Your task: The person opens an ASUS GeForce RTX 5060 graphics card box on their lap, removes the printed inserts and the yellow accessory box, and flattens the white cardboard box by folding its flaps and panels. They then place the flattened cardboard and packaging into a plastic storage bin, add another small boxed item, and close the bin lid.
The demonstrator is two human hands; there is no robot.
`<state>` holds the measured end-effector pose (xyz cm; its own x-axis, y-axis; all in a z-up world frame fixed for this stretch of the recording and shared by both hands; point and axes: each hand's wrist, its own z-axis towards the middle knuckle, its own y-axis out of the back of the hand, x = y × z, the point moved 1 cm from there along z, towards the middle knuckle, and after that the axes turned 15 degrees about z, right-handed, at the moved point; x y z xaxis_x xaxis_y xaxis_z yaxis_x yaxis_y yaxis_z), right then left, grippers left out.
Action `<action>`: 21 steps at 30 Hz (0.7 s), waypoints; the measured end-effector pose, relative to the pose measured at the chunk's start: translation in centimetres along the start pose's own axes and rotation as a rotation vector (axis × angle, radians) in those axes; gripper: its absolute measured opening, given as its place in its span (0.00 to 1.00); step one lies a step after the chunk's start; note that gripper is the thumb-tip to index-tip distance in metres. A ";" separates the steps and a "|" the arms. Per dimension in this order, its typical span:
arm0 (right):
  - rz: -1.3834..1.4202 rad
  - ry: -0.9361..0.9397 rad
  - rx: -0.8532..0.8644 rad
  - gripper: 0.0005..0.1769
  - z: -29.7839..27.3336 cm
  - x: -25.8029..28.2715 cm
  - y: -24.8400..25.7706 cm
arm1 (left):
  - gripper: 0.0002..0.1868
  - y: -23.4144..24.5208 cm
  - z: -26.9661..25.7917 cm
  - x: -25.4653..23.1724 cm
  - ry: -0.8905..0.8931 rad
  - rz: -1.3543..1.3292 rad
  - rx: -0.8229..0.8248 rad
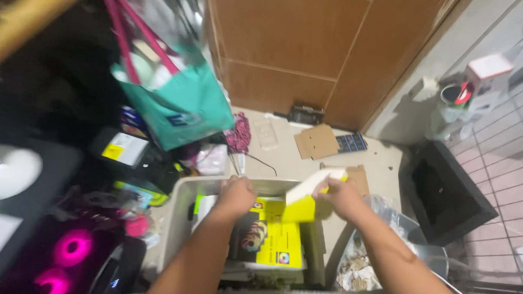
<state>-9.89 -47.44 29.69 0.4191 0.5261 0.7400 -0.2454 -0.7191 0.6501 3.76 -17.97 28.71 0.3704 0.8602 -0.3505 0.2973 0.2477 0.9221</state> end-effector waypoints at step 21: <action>0.301 -0.464 0.205 0.25 -2.3 3.1 -2.3 | 0.20 1.7 -9.0 2.6 0.264 0.083 0.425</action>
<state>-10.07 -43.06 30.91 0.7070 0.0644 0.7042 -0.2586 -0.9034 0.3422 -2.66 -11.29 30.84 0.1893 0.9663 -0.1746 0.6281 0.0175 0.7779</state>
